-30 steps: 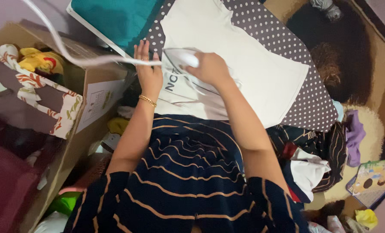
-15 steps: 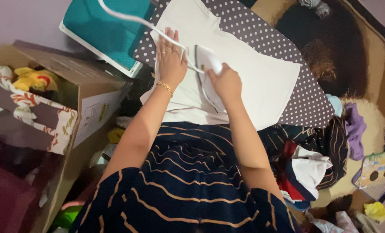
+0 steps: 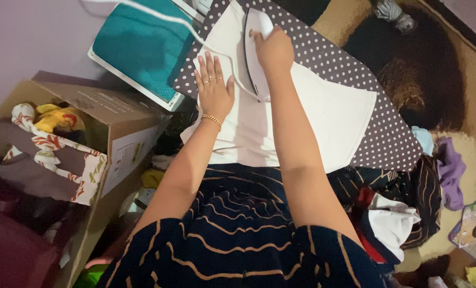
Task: The person irons a white t-shirt on a small ironing board, smoothing the fabric and moving the iron across the surface. They then flip the shirt to iron the other side and proceed to iron a red and white t-shirt.
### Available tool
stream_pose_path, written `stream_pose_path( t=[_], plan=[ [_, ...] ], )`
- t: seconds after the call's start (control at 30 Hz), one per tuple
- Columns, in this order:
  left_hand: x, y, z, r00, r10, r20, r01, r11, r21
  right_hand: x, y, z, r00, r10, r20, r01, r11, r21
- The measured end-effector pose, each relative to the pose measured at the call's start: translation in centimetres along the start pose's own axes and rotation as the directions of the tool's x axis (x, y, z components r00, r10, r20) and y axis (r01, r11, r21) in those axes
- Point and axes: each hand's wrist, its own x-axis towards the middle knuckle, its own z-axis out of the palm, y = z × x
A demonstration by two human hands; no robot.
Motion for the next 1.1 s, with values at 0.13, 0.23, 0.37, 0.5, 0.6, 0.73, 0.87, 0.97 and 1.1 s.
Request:
stream_pose_path(
  t=[0.13, 0.23, 0.37, 0.5, 0.6, 0.73, 0.87, 0.97, 1.1],
  plan=[
    [-0.5, 0.0, -0.1, 0.999, 0.012, -0.045, -0.013, 1.000, -0.010, 0.0, 0.6, 0.4, 1.000, 0.005, 0.013, -0.005, 1.000, -0.001],
    [0.1, -0.1, -0.3, 0.998, 0.018, -0.057, -0.019, 1.000, -0.010, -2.3, 2.7, -0.9, 0.997, -0.068, 0.027, 0.068, 0.998, -0.005],
    [-0.1, 0.0, -0.3, 0.995, -0.013, 0.095, 0.007, 0.998, 0.060, -9.1, 7.3, -3.9, 0.980, 0.025, 0.197, -0.006, 0.995, -0.097],
    [-0.2, -0.2, -0.9, 0.997, 0.061, -0.055, -0.064, 0.997, -0.049, -14.1, 9.4, -6.6, 0.954, -0.039, 0.298, 0.073, 0.992, -0.103],
    [0.5, -0.3, -1.5, 0.997, -0.013, 0.071, 0.025, 0.985, -0.170, -16.1, 8.0, -6.0, 0.933, -0.054, 0.355, 0.062, 0.998, -0.009],
    [-0.7, -0.1, -2.0, 0.993, -0.114, 0.026, 0.113, 0.874, -0.473, -15.0, 3.3, -2.7, 0.922, -0.189, 0.338, 0.200, 0.980, 0.001],
    [-3.1, 0.8, -2.1, 0.977, -0.134, -0.168, -0.010, 0.751, -0.661, -13.2, -0.6, -0.6, 0.942, -0.168, 0.292, 0.166, 0.986, 0.031],
    [-3.9, 1.8, -1.7, 0.969, -0.081, -0.232, -0.094, 0.750, -0.655, -13.3, 0.0, -1.0, 0.951, -0.155, 0.269, 0.147, 0.988, 0.048],
    [-4.1, 4.3, 0.5, 0.978, 0.079, -0.191, -0.171, 0.824, -0.540, -14.2, 4.1, -3.1, 0.975, -0.052, 0.217, 0.051, 0.999, 0.011]
  ],
)
